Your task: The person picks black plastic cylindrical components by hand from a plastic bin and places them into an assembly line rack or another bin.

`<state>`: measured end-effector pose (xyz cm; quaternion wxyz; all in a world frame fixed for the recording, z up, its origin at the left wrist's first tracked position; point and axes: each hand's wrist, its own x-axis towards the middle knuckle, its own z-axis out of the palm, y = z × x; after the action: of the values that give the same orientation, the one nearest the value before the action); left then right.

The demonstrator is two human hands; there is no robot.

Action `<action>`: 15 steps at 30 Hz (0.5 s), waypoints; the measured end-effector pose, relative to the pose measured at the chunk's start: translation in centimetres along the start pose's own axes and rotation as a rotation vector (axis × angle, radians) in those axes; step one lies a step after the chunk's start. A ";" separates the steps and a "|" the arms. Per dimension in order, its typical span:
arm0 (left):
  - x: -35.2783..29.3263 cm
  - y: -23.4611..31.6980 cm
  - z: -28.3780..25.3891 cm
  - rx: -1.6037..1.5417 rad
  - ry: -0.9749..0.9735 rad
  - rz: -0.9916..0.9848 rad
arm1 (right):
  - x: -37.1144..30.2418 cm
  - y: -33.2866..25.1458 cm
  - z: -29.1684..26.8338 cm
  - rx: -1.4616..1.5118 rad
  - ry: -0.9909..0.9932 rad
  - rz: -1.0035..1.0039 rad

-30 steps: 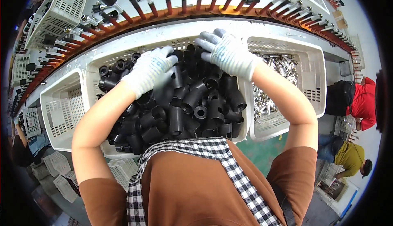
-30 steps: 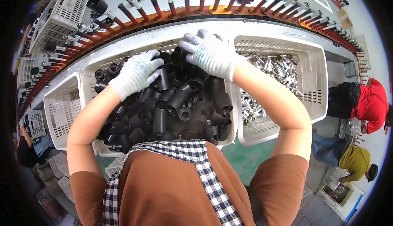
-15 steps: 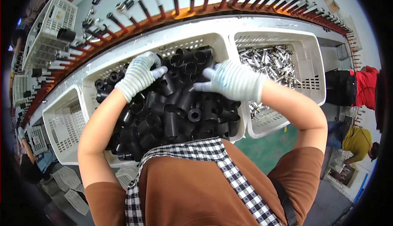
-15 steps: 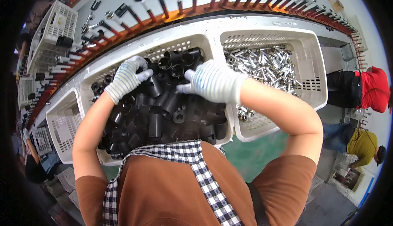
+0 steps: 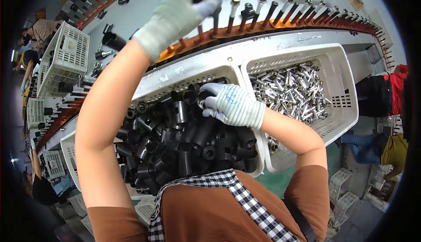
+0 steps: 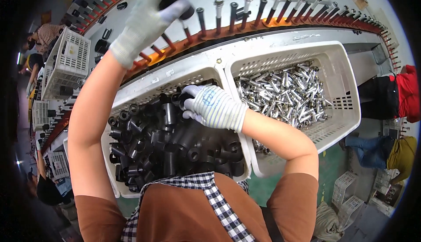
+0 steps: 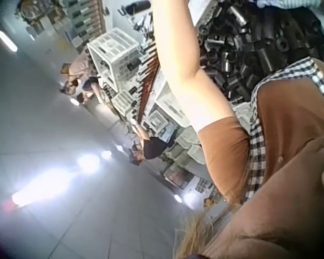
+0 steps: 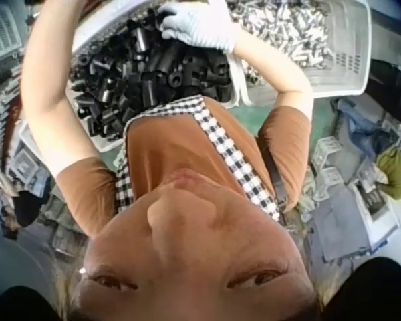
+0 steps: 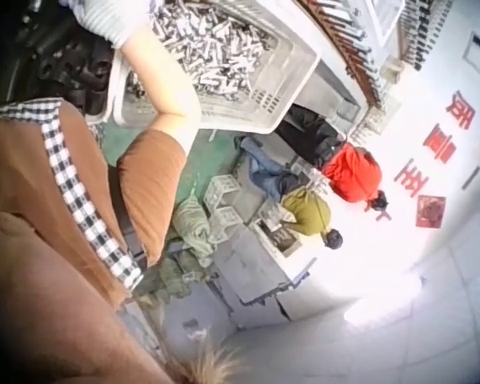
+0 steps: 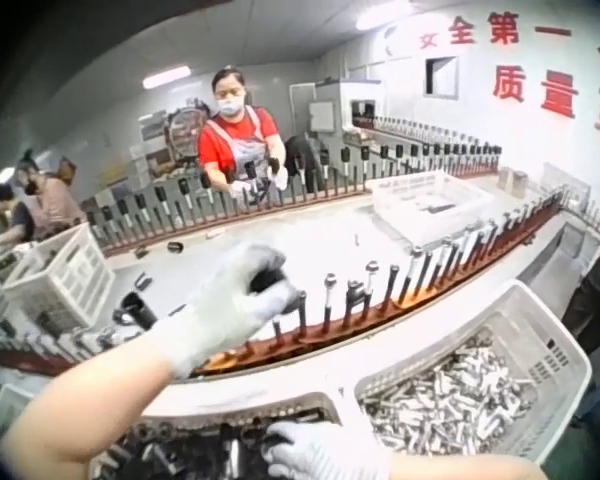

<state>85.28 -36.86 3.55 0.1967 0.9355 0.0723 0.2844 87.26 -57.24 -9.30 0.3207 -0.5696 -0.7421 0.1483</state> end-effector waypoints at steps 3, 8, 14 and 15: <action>4.2 1.1 3.6 -0.058 0.008 -0.070 | -1.2 0.1 -2.2 0.039 0.100 0.012; 3.6 -5.8 6.0 0.360 -0.144 0.003 | -2.1 0.6 -8.4 0.002 0.405 0.164; 1.3 -6.4 3.3 0.296 -0.151 -0.095 | -2.3 9.6 -19.2 -0.409 0.916 0.389; 0.8 -6.7 2.7 0.324 -0.137 -0.124 | -0.6 8.9 -21.0 -0.358 0.894 0.461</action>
<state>87.28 -31.43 -0.84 0.0649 0.9660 0.1610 0.1918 107.58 -58.11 1.06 0.4624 -0.7713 -0.4024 -0.1713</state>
